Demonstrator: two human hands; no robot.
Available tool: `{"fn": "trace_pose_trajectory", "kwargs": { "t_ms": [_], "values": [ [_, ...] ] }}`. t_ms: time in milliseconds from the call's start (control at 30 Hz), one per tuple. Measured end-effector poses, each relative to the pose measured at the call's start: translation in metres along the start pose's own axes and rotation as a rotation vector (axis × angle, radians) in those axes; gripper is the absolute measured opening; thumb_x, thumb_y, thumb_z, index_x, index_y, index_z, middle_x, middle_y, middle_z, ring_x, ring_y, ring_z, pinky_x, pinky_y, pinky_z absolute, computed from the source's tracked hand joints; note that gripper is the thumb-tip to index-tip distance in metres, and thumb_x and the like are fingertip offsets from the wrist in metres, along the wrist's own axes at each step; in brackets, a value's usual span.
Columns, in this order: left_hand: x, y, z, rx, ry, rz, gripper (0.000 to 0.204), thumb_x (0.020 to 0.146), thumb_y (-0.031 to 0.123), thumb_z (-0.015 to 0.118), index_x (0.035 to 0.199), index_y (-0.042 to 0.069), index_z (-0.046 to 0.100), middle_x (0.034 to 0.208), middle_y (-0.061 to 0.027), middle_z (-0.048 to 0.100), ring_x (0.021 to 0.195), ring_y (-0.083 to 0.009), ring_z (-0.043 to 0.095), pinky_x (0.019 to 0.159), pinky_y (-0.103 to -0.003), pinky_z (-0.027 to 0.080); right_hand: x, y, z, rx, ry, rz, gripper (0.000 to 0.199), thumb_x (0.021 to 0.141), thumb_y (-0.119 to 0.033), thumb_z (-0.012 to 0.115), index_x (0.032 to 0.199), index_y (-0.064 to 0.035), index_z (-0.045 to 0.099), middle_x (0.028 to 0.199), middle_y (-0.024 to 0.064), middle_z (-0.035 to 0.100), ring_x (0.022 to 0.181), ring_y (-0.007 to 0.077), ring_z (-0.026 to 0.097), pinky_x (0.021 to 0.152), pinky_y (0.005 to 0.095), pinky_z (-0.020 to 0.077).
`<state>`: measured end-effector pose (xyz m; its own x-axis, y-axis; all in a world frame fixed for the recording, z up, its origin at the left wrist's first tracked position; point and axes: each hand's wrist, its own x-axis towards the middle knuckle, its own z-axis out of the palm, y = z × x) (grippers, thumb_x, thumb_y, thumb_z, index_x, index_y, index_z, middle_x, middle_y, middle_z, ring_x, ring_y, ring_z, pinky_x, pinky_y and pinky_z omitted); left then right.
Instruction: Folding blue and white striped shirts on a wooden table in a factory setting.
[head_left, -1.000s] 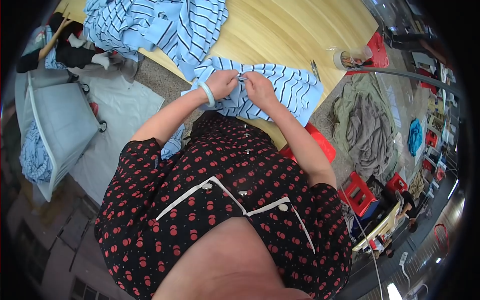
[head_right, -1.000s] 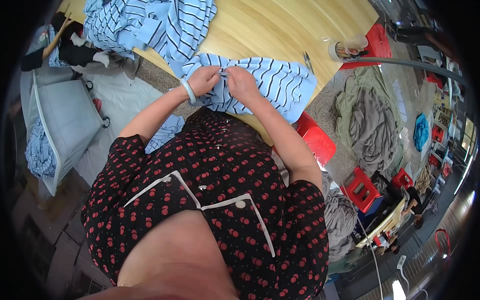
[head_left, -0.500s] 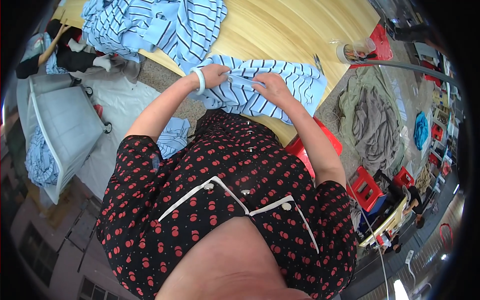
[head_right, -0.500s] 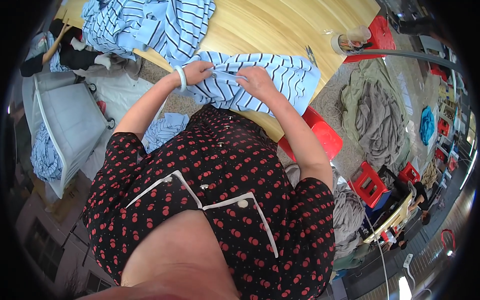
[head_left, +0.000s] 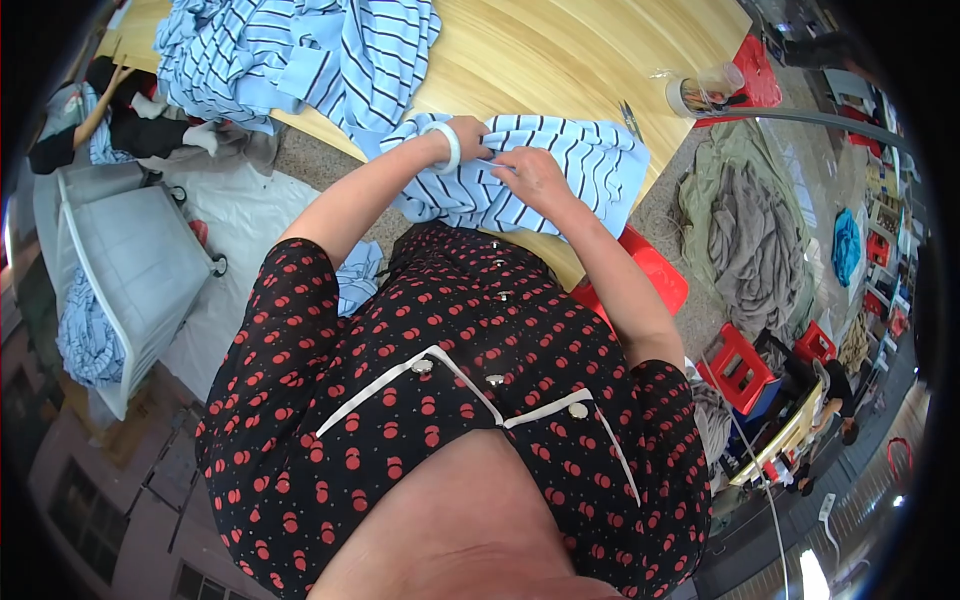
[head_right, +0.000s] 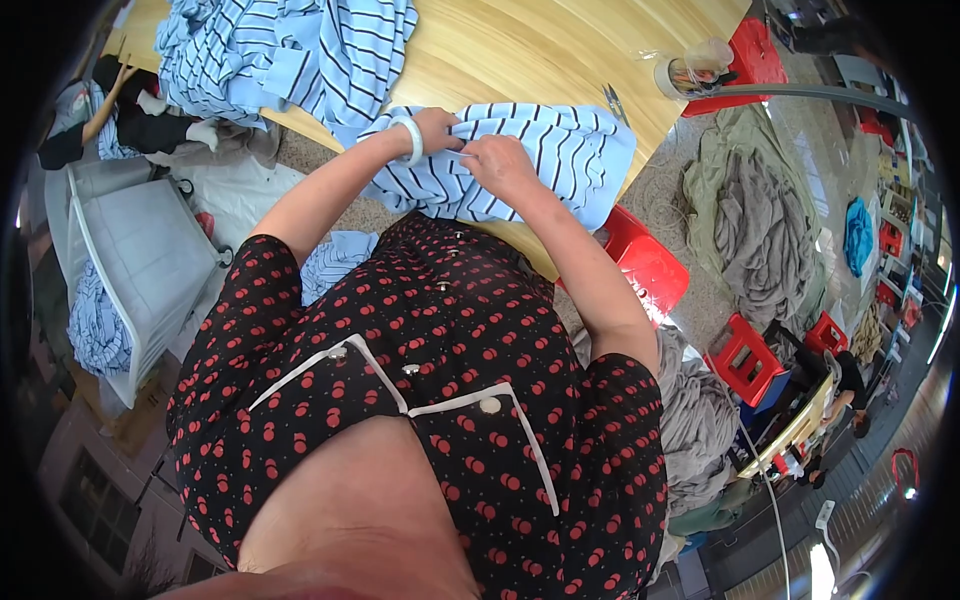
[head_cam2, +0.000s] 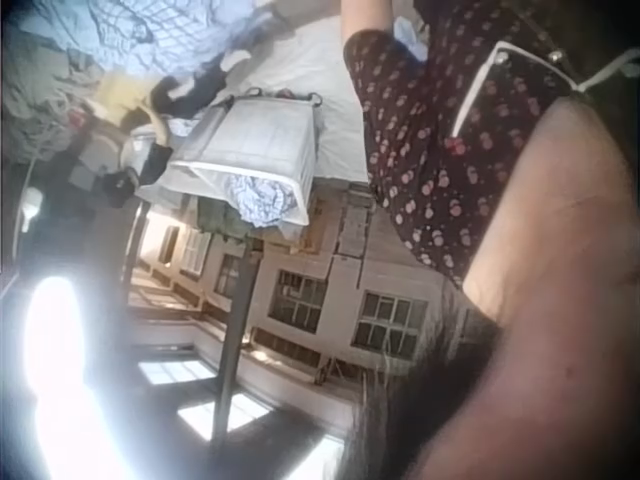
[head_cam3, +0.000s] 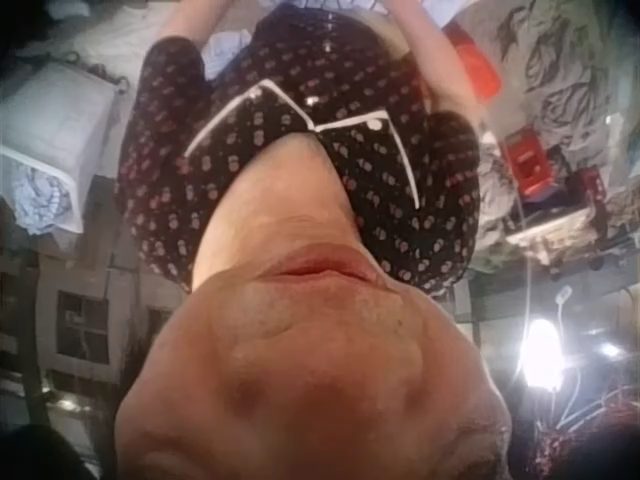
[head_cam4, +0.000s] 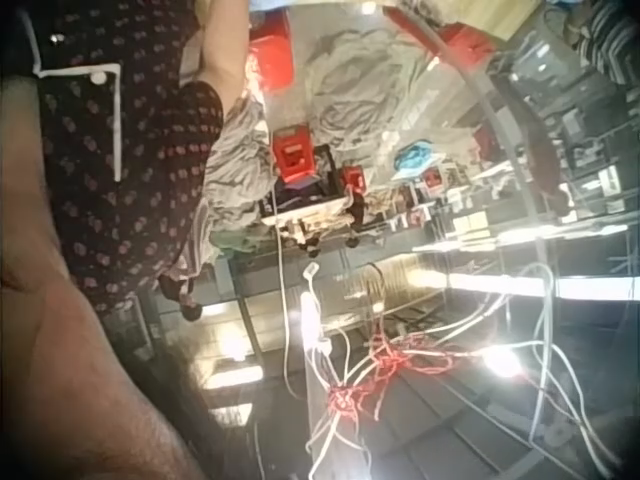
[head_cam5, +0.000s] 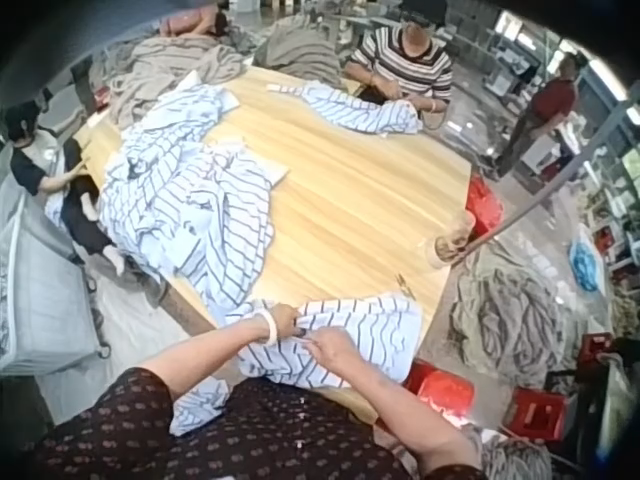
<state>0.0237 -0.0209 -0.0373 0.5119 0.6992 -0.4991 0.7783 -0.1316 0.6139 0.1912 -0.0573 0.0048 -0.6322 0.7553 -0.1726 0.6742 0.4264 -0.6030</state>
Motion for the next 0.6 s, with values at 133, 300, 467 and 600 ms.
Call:
{"fn": "trace_pose_trajectory", "kwargs": {
  "t_ms": [133, 300, 467, 600],
  "values": [
    [-0.009, -0.004, -0.002, -0.287, 0.056, -0.021, 0.030, 0.067, 0.030, 0.057, 0.082, 0.004, 0.060, 0.074, -0.0177, 0.059, 0.071, -0.0297, 0.056, 0.065, -0.034, 0.043, 0.003, -0.005, -0.006, 0.080, 0.081, -0.018, 0.015, 0.072, -0.016, 0.053, 0.079, -0.0043, 0.059, 0.071, 0.0137, 0.056, 0.069, 0.0288, 0.054, 0.063, 0.0355, 0.0426],
    [-0.018, 0.010, -0.011, -0.419, 0.099, -0.111, 0.026, 0.069, 0.028, 0.054, 0.079, 0.004, 0.059, 0.070, -0.0167, 0.058, 0.067, -0.0263, 0.055, 0.063, -0.031, 0.043, 0.006, -0.005, -0.008, 0.031, 0.139, -0.045, 0.011, 0.074, -0.010, 0.048, 0.077, -0.0005, 0.054, 0.073, 0.0163, 0.055, 0.071, 0.0316, 0.053, 0.064, 0.0375, 0.0423],
    [-0.015, 0.008, -0.005, -0.482, 0.154, -0.046, 0.026, 0.069, 0.027, 0.053, 0.080, 0.005, 0.060, 0.071, -0.0156, 0.058, 0.068, -0.0245, 0.056, 0.063, -0.030, 0.043, 0.007, -0.002, -0.004, 0.038, 0.178, -0.107, 0.011, 0.072, -0.006, 0.047, 0.078, 0.0006, 0.053, 0.073, 0.0180, 0.054, 0.071, 0.0326, 0.052, 0.065, 0.0387, 0.0420],
    [-0.013, 0.008, -0.002, -0.533, 0.153, -0.081, 0.025, 0.068, 0.026, 0.052, 0.080, 0.006, 0.061, 0.071, -0.0148, 0.058, 0.067, -0.0233, 0.056, 0.062, -0.029, 0.043, 0.006, -0.006, -0.005, 0.068, 0.185, -0.068, 0.013, 0.069, -0.005, 0.047, 0.079, 0.0007, 0.053, 0.073, 0.0180, 0.054, 0.070, 0.0333, 0.052, 0.065, 0.0391, 0.0419]
  ]
}}
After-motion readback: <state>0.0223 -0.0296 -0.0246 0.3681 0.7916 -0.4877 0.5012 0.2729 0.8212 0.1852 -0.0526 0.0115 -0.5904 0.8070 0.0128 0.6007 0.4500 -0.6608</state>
